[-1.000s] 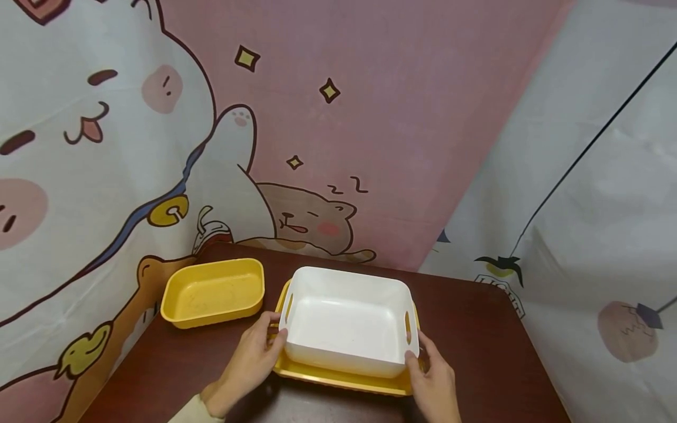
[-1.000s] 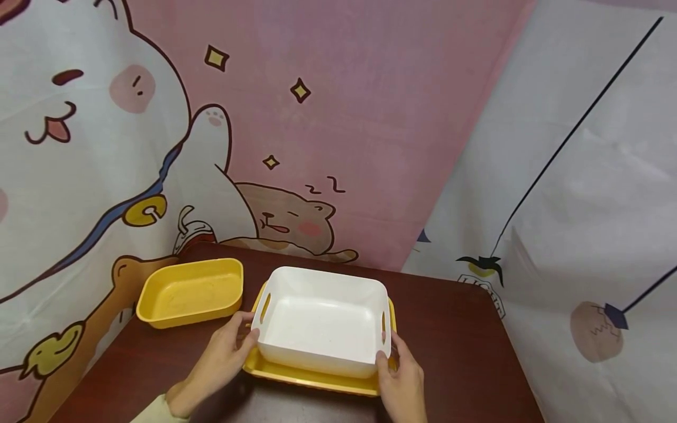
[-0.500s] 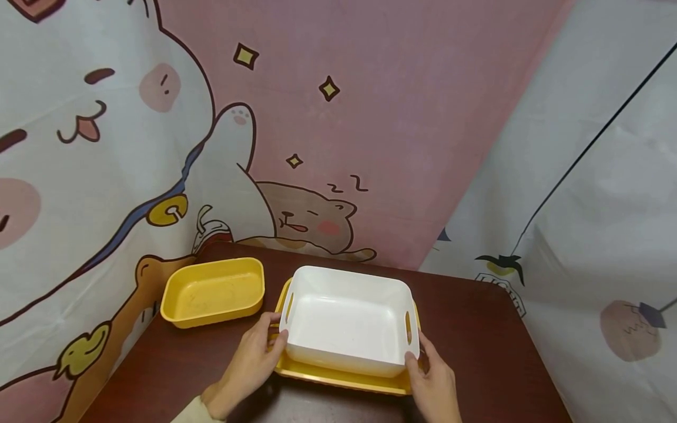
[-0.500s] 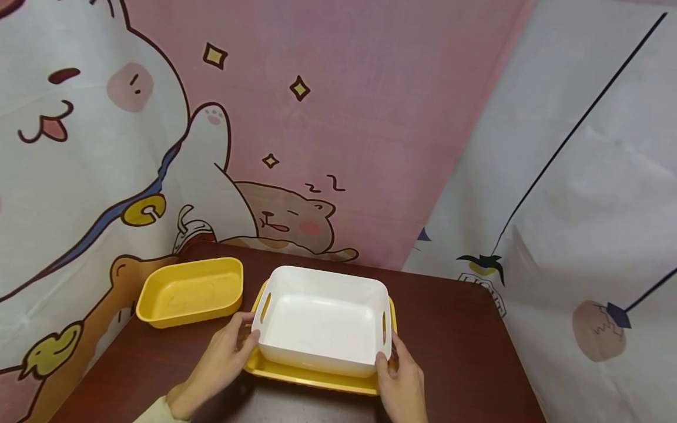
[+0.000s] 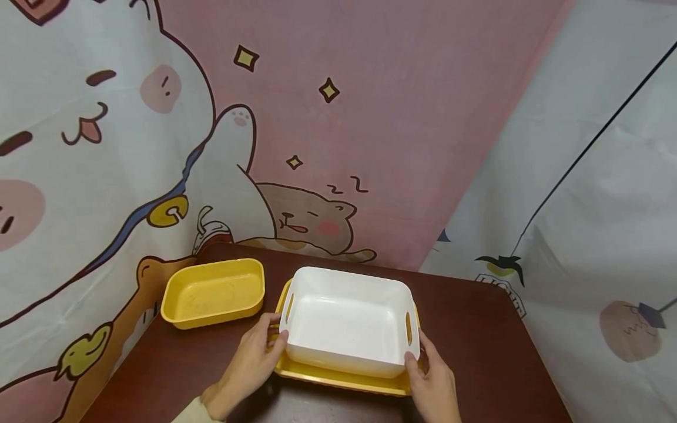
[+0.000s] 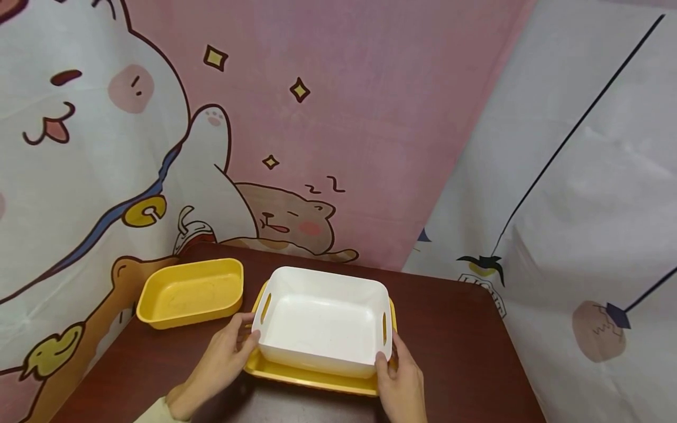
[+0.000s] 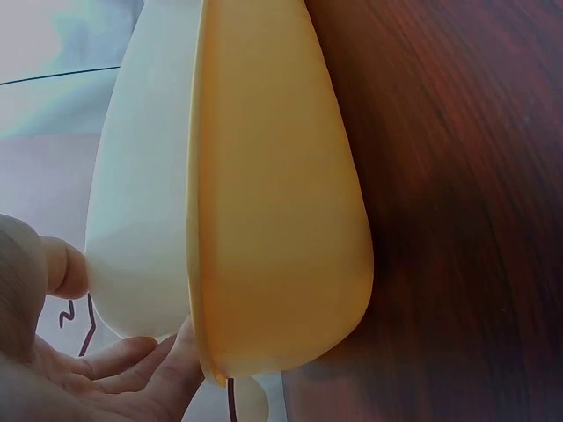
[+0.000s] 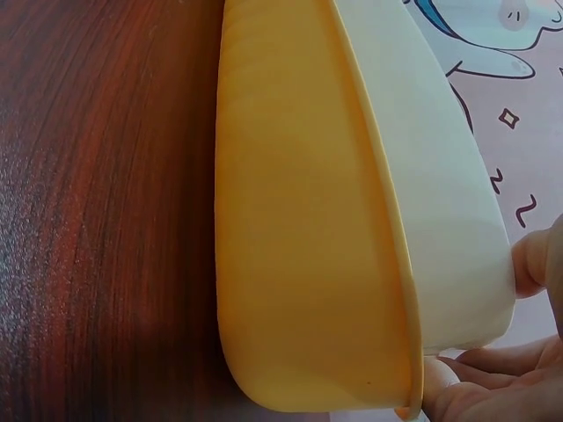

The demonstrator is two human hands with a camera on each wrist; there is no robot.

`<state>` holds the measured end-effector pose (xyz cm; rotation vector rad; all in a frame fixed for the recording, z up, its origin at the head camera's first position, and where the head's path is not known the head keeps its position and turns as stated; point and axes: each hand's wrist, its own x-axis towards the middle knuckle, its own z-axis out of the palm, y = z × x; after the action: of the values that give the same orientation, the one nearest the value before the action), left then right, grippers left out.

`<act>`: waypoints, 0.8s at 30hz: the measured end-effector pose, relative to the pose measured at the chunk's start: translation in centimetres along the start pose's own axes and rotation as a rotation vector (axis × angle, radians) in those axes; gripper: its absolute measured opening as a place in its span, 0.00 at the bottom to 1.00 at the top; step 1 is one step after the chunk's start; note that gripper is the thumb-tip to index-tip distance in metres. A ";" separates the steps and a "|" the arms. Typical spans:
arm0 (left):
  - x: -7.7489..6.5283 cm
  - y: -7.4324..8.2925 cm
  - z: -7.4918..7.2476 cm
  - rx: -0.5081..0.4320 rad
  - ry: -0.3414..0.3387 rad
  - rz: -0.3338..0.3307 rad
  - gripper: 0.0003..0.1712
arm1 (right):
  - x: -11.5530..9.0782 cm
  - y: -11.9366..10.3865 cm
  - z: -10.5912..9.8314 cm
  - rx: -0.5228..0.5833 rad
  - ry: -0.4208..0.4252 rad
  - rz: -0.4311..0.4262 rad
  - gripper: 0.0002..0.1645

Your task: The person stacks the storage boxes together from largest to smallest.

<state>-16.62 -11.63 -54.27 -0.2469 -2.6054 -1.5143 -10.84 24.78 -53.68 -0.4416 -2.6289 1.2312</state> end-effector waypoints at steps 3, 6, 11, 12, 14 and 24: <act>0.0 0.0 0.0 -0.003 0.000 -0.001 0.20 | 0.0 0.0 0.1 0.010 0.001 -0.003 0.38; -0.1 0.0 -0.1 -0.006 -0.004 -0.003 0.20 | 0.0 0.0 0.1 0.009 0.008 -0.011 0.38; -0.1 0.1 -0.1 -0.012 -0.003 -0.007 0.20 | 0.0 -0.1 -0.1 0.008 0.003 -0.012 0.39; -0.1 0.1 -0.1 -0.013 -0.002 -0.007 0.20 | 0.0 -0.1 -0.1 0.014 -0.001 -0.011 0.39; -0.1 0.1 -0.1 -0.016 -0.001 -0.006 0.20 | 0.0 -0.1 -0.2 0.033 -0.010 -0.014 0.40; -0.3 0.0 -0.3 -0.015 0.000 -0.004 0.23 | 0.0 -0.6 -0.4 0.006 0.016 -0.087 0.38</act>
<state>-16.35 -11.90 -54.15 -0.2433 -2.5966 -1.5351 -10.86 24.69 -52.97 -0.3305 -2.6009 1.2027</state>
